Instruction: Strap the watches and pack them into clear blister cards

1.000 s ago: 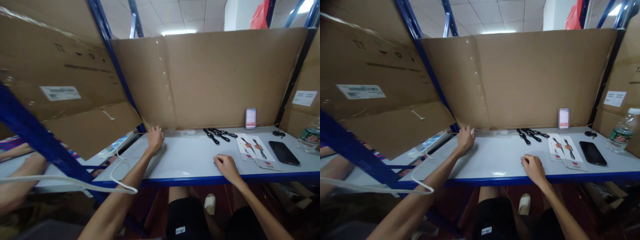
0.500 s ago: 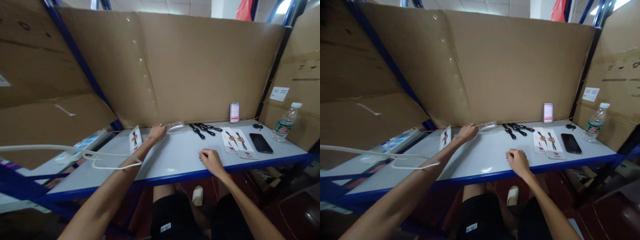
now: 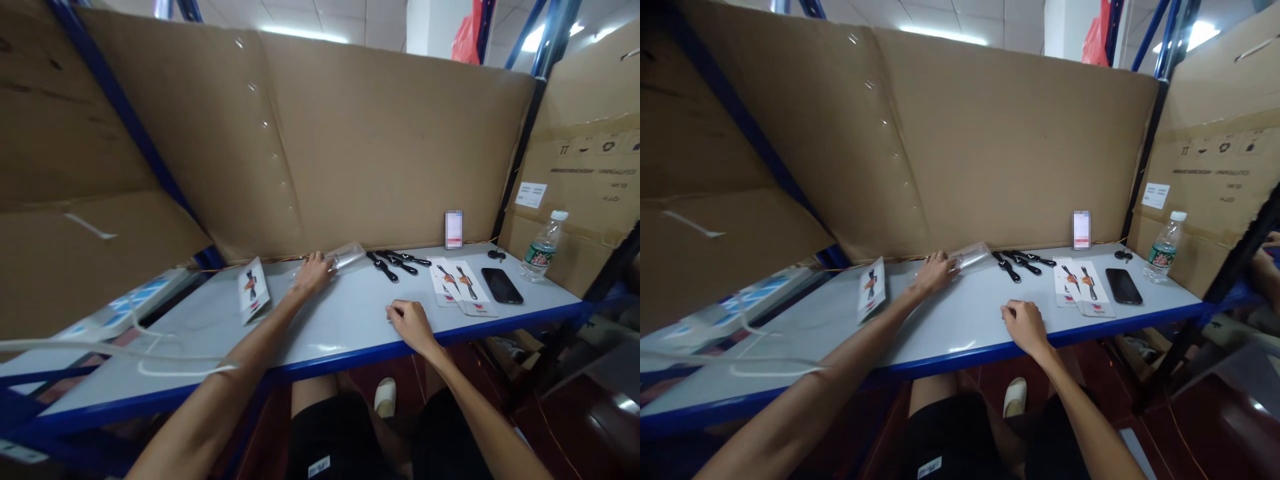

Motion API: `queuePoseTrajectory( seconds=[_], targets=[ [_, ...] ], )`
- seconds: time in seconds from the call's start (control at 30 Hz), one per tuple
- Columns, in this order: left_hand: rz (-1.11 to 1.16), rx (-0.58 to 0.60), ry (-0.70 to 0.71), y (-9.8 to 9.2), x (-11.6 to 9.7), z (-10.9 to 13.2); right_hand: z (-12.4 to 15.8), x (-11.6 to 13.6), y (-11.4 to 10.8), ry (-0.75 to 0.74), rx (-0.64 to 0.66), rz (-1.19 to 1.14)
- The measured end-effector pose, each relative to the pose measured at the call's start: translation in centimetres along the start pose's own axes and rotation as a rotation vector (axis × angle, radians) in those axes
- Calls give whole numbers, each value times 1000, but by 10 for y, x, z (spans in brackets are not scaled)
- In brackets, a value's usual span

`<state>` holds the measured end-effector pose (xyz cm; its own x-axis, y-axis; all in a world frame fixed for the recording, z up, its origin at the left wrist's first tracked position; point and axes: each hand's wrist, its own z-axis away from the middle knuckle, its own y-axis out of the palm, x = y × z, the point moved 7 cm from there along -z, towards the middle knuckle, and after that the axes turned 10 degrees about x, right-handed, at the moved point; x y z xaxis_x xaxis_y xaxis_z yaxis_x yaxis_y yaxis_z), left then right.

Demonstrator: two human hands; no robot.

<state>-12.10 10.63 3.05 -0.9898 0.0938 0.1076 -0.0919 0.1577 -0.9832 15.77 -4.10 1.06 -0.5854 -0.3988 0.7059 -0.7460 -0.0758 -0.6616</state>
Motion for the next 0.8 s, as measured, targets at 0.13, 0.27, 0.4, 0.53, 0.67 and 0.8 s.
queuePoseTrajectory(
  seconds=[0.13, 0.27, 0.4, 0.53, 0.67, 0.8],
  targets=[
    [29, 24, 33, 2, 5, 1, -1, 0, 1, -8, 6, -22],
    [81, 11, 51, -2, 9, 2, 0, 1, 0, 2, 2, -14],
    [123, -70, -2, -15, 13, 3, 1, 1, 0, 5, -8, -7],
    [104, -184, -23, -39, 9, 6, 0, -3, 3, -6, -24, -44],
    [59, -324, 159, -64, -28, 32, -1, -5, -6, -8, -116, -289],
    [43, -438, 620, -70, -99, 107, 18, -12, -33, 64, -249, -750]
  ],
)
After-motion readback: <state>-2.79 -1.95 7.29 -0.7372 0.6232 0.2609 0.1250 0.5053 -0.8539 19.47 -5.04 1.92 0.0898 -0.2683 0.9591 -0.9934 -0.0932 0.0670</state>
